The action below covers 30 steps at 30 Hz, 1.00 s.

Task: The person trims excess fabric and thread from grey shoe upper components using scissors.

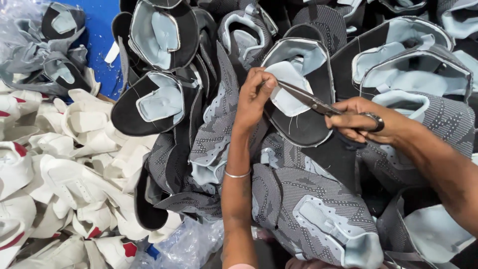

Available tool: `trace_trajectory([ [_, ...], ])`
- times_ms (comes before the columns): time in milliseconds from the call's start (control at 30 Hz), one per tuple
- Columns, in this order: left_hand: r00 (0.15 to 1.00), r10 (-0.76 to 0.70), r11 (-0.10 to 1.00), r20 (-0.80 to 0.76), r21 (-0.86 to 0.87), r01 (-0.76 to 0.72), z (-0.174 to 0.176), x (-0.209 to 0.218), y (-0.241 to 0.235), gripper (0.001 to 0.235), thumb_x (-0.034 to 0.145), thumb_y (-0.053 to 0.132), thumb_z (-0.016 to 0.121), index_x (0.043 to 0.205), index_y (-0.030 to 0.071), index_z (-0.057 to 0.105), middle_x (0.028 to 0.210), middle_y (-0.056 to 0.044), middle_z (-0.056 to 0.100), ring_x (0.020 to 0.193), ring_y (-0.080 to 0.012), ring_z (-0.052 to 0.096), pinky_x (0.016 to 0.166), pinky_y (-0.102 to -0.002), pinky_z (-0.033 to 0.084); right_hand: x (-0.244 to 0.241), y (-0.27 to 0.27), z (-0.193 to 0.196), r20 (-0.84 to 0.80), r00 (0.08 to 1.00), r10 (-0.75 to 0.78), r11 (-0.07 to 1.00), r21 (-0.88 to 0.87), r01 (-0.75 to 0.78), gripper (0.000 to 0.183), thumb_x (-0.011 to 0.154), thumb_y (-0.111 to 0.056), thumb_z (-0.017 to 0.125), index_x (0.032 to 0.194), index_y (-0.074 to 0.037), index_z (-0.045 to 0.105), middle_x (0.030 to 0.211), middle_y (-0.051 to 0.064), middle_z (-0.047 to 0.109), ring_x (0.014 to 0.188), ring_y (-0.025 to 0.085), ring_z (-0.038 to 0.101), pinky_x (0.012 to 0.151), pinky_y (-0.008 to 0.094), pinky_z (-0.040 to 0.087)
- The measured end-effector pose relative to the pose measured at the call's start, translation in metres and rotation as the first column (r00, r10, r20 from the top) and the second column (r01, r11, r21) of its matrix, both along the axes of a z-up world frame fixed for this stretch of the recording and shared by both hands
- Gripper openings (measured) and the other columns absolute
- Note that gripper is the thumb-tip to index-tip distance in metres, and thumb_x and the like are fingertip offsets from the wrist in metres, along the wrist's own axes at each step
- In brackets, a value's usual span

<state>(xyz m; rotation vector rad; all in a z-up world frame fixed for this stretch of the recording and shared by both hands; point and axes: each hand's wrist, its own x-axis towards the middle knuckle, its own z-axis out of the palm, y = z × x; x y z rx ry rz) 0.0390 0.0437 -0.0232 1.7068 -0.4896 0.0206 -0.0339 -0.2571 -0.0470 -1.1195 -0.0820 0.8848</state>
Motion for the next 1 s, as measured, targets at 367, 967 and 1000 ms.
trace_trajectory([
  [367,0.963,0.07,0.983,-0.259,-0.146,-0.111,0.008,-0.006,-0.01,0.017,0.1,0.009,0.066,0.115,0.004,0.062,0.1,0.001,0.064,0.087,-0.0067,0.058,0.079,-0.023,0.048,0.007,-0.027,-0.007,0.166,0.98,0.107,0.967,0.214,-0.142,0.047,0.09,-0.039,0.072,0.106,0.004,0.063,0.066,0.004,0.062,0.052,0.01,0.059,0.046,0.025,0.047],
  [967,0.972,-0.196,0.96,-0.128,0.175,0.217,0.056,-0.041,-0.056,0.024,0.098,0.013,0.068,0.118,0.003,0.062,0.106,-0.013,0.072,0.098,-0.0273,0.075,0.085,-0.031,0.057,-0.01,0.015,0.035,0.344,0.877,-0.336,0.869,-0.246,0.429,0.043,0.081,-0.009,0.077,0.119,-0.001,0.057,0.079,0.003,0.067,0.058,0.007,0.057,0.048,0.022,0.042],
  [1000,0.972,-0.203,0.959,-0.119,0.176,0.222,0.072,-0.05,-0.056,0.024,0.098,0.013,0.068,0.118,0.003,0.062,0.106,-0.013,0.072,0.098,-0.0273,0.075,0.085,-0.031,0.057,-0.012,0.013,0.037,0.352,0.872,-0.341,0.866,-0.243,0.437,0.043,0.081,-0.009,0.077,0.119,-0.001,0.057,0.079,0.003,0.067,0.058,0.007,0.057,0.048,0.022,0.042],
])
